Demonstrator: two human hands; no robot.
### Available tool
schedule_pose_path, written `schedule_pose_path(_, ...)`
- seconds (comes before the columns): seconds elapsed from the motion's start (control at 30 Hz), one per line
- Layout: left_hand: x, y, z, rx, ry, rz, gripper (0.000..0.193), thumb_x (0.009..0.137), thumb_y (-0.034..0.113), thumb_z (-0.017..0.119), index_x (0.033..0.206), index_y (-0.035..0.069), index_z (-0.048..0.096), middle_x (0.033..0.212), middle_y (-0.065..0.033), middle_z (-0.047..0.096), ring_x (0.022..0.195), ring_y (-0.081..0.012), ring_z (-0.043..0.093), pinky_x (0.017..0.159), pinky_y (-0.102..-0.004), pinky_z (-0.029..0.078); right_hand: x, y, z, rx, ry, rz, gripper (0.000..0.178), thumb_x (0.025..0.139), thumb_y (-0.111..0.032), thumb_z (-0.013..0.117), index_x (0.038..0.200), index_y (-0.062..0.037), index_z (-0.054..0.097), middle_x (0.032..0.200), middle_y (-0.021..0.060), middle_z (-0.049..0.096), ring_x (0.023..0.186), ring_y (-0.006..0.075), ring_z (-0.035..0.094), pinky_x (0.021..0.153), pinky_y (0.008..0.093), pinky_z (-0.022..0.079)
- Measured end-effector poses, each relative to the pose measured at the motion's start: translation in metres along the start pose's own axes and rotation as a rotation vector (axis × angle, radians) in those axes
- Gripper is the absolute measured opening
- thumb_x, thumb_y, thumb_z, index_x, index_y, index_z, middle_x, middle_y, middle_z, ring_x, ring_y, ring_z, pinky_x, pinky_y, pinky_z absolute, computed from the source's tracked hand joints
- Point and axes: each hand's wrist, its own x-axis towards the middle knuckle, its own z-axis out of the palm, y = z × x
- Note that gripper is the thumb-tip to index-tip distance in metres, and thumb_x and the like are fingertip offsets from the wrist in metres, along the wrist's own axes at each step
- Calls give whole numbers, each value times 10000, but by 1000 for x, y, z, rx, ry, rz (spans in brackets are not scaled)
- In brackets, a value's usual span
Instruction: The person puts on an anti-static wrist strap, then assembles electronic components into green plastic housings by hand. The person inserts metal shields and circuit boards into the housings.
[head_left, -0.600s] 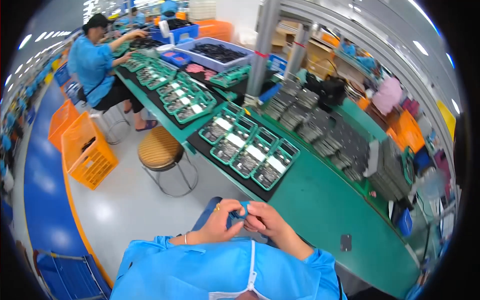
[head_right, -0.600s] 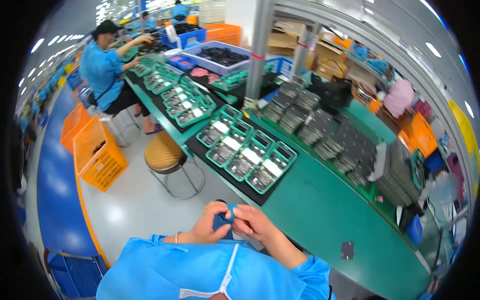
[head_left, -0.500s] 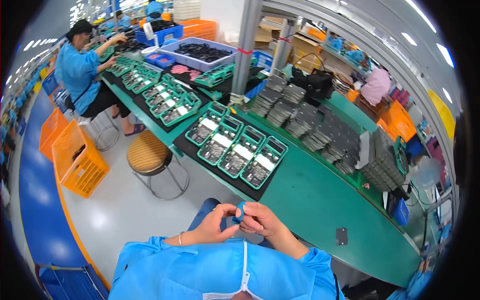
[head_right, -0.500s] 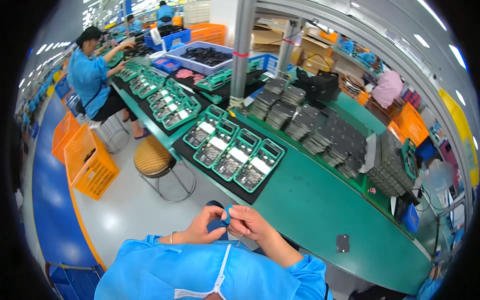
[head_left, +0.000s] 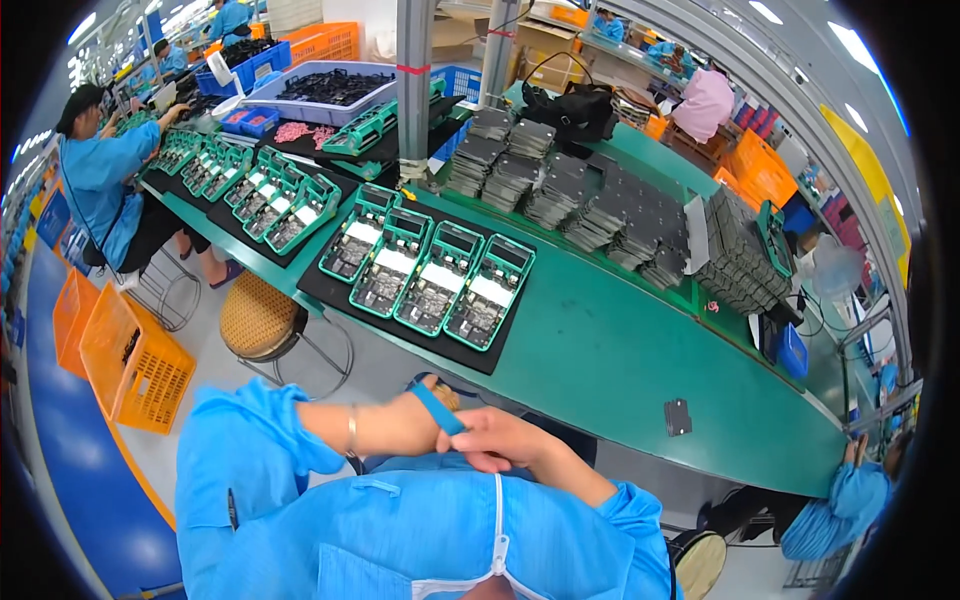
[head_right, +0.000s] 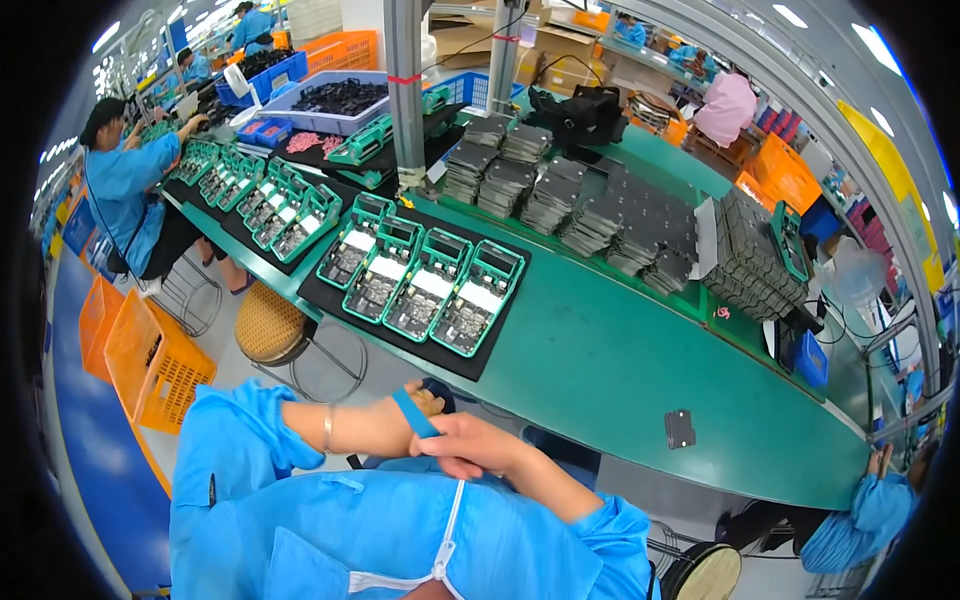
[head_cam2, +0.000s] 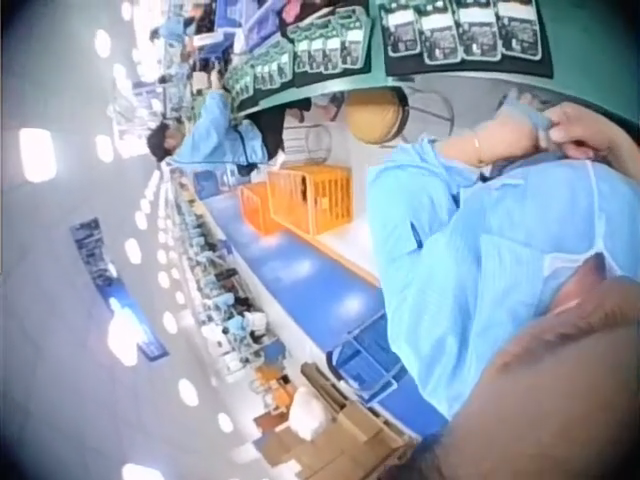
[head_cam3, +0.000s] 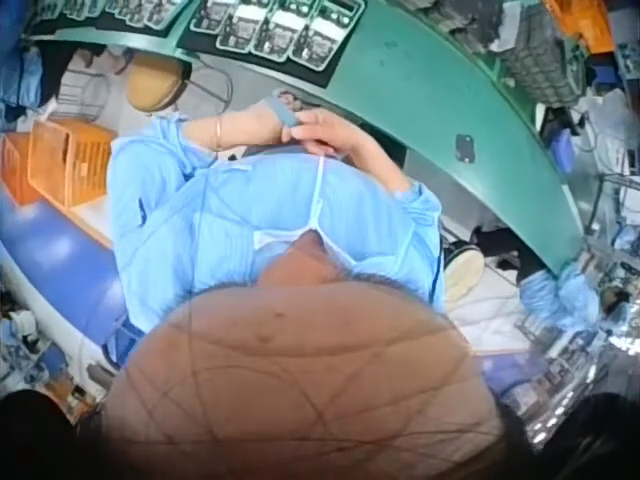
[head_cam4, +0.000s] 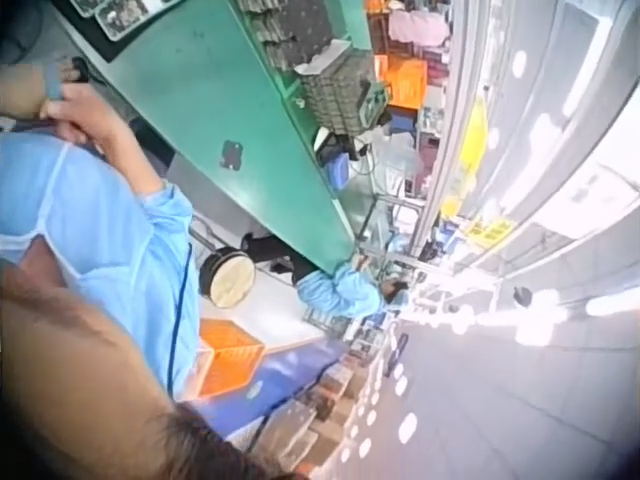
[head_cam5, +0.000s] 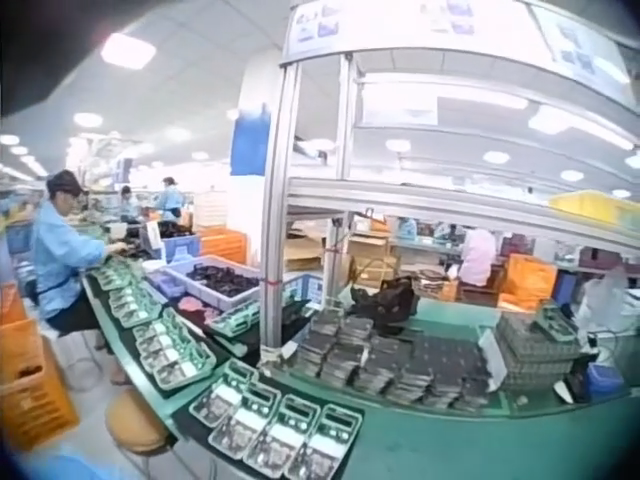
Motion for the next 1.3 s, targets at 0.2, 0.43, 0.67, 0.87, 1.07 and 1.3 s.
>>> schedule_pose_path(0.2, -38, -2, -46, -857, 237, -194, 642, 786, 107, 541, 1362, -45, 302, 1416, -255, 269, 1348, -351, 225, 1066, -412, 249, -3, 22, 13, 361, -87, -144, 518, 870, -285, 572, 1273, -63, 334, 537, 4, 424, 406, 43, 369, 395, 184, 258)
schedule_pose_path(0.43, -31, 5, -24, -130, 706, -448, 674, 744, 63, 670, 1350, 106, 378, 1432, -244, 191, 1286, -479, 238, 1030, -478, 291, 34, -17, 34, -266, -268, -61, 573, 863, -266, 567, 1326, -83, 280, 573, 27, 515, 450, 82, 472, 417, 213, 345)
schedule_pose_path(0.67, -5, -9, -58, -1426, 1077, -567, 269, 877, 198, 559, 1100, 52, 521, 1094, -123, 554, 1066, -255, 510, 929, -380, 400, 60, -14, 43, -260, -373, -94, 595, 868, -280, 581, 1341, -92, 271, 547, 17, 488, 431, 80, 447, 395, 208, 311)
schedule_pose_path(0.87, 17, -28, -12, -687, 1243, -625, 169, 793, 68, 615, 947, 44, 549, 937, -79, 583, 870, -218, 556, 734, -336, 451, 52, -11, 24, 7, -135, -234, 270, 910, -301, 514, 1087, -101, 477, 561, 11, 513, 419, 50, 439, 388, 191, 307)
schedule_pose_path(1.07, 31, -9, -14, -1047, 884, -552, 145, 883, 152, 510, 890, 27, 584, 878, -75, 625, 817, -200, 604, 743, -311, 478, -6, -73, 1, -38, 316, -613, 319, 917, -228, 498, 1195, -70, 496, 597, 28, 558, 451, 63, 486, 421, 194, 387)
schedule_pose_path(1.3, 56, -19, -46, -2003, 1195, -433, 128, 889, 168, 518, 919, 48, 548, 826, -59, 555, 761, -165, 547, 688, -303, 475, 31, 24, -11, -311, 540, -675, 422, 878, -264, 606, 1162, -20, 412, 1019, 100, 545, 991, 191, 566, 844, 325, 455)
